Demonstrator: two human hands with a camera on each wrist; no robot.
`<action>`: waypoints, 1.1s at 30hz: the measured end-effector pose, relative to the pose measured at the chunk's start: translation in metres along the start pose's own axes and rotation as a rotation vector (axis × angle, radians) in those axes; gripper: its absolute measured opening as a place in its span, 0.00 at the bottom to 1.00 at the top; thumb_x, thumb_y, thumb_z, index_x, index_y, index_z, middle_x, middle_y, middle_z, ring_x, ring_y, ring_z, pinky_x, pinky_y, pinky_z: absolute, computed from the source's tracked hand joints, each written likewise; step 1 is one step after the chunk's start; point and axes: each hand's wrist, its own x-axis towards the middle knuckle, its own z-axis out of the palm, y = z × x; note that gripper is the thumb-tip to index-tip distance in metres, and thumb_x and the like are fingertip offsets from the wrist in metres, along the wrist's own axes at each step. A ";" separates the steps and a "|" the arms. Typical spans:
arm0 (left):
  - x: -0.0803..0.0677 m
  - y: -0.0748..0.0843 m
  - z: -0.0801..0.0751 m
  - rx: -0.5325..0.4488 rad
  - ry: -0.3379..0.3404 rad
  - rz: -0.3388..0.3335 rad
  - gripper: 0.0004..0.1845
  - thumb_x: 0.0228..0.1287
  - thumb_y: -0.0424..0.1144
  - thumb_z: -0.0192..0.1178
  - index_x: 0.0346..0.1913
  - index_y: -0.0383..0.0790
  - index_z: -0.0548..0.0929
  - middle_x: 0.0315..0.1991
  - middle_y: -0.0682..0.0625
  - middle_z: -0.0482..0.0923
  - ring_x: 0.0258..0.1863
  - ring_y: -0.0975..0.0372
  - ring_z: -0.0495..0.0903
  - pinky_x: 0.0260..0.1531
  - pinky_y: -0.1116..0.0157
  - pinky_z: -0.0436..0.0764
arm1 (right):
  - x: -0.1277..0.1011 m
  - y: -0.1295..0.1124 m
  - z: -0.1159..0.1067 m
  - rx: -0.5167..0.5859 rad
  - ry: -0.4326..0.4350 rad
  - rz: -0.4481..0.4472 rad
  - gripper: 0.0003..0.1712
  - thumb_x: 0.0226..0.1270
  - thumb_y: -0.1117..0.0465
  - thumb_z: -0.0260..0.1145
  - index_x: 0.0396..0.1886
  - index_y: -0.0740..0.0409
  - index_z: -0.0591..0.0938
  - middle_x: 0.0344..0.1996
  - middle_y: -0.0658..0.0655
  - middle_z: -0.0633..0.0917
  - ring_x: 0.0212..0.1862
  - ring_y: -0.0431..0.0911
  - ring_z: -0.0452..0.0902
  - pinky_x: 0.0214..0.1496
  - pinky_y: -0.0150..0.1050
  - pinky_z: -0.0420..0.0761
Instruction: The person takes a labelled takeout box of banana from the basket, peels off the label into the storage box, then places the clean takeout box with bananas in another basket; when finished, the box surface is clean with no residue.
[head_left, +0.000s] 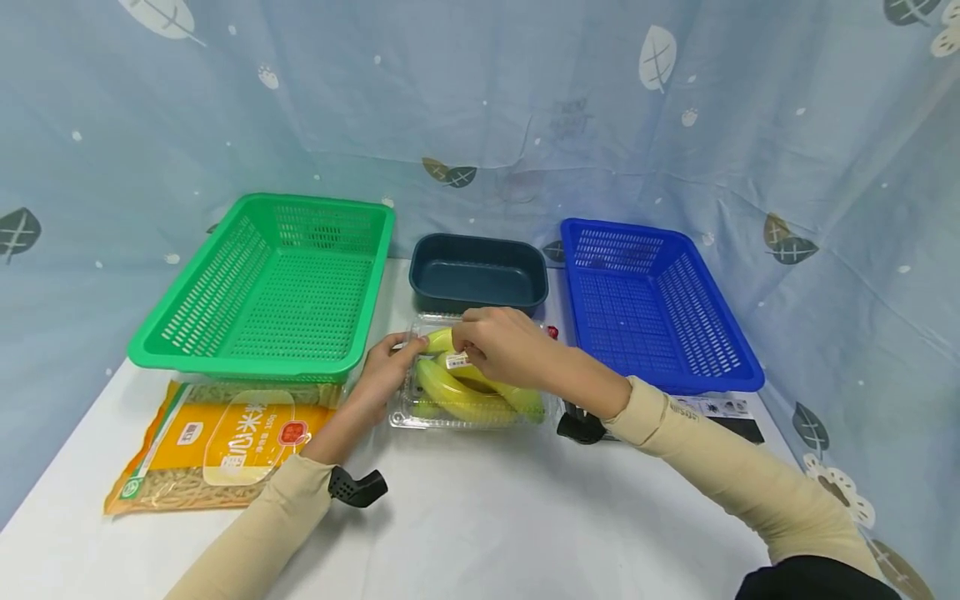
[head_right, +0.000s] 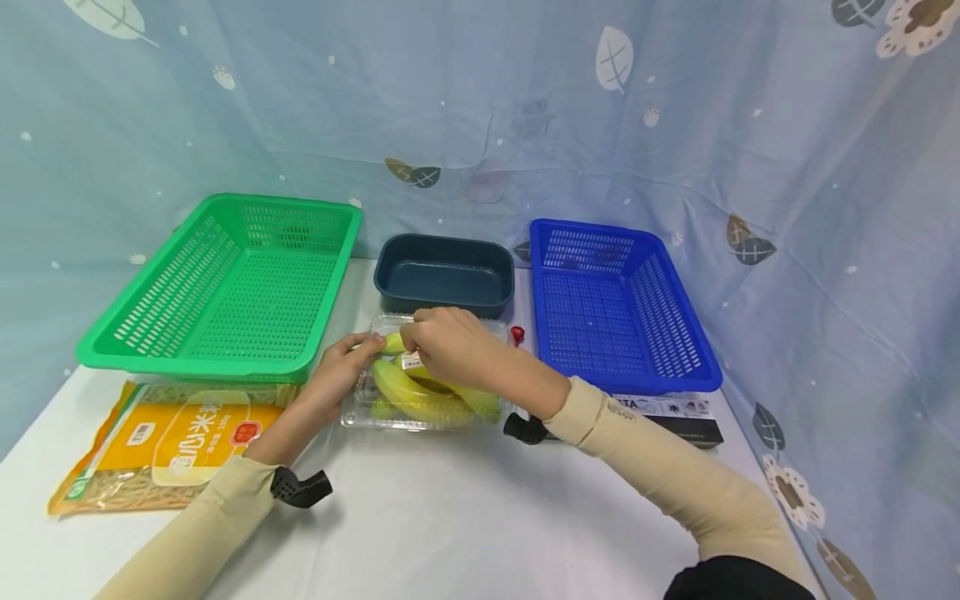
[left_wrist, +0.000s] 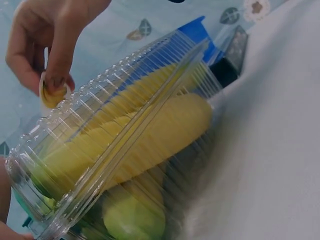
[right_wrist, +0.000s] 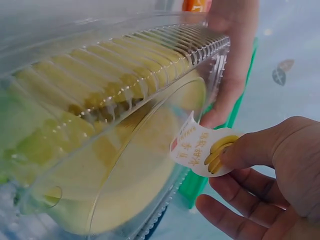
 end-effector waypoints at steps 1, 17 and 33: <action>-0.001 0.000 0.000 -0.002 -0.001 0.000 0.35 0.62 0.54 0.57 0.66 0.39 0.63 0.57 0.41 0.67 0.50 0.54 0.68 0.45 0.62 0.70 | -0.002 -0.001 -0.001 -0.002 0.016 -0.007 0.08 0.57 0.70 0.63 0.31 0.54 0.84 0.27 0.46 0.79 0.24 0.38 0.69 0.25 0.26 0.71; -0.018 0.001 -0.002 0.004 0.037 0.020 0.34 0.67 0.56 0.50 0.69 0.40 0.61 0.67 0.41 0.58 0.62 0.51 0.61 0.58 0.54 0.65 | -0.050 -0.014 -0.017 -0.002 0.176 -0.075 0.10 0.54 0.73 0.64 0.31 0.54 0.83 0.28 0.48 0.79 0.25 0.38 0.70 0.24 0.26 0.70; -0.070 0.062 -0.001 0.587 -0.052 0.548 0.32 0.69 0.51 0.50 0.70 0.39 0.57 0.68 0.41 0.57 0.66 0.49 0.57 0.59 0.47 0.63 | -0.070 -0.007 -0.043 0.018 0.269 -0.043 0.09 0.53 0.72 0.68 0.32 0.55 0.84 0.30 0.49 0.80 0.28 0.38 0.75 0.26 0.29 0.74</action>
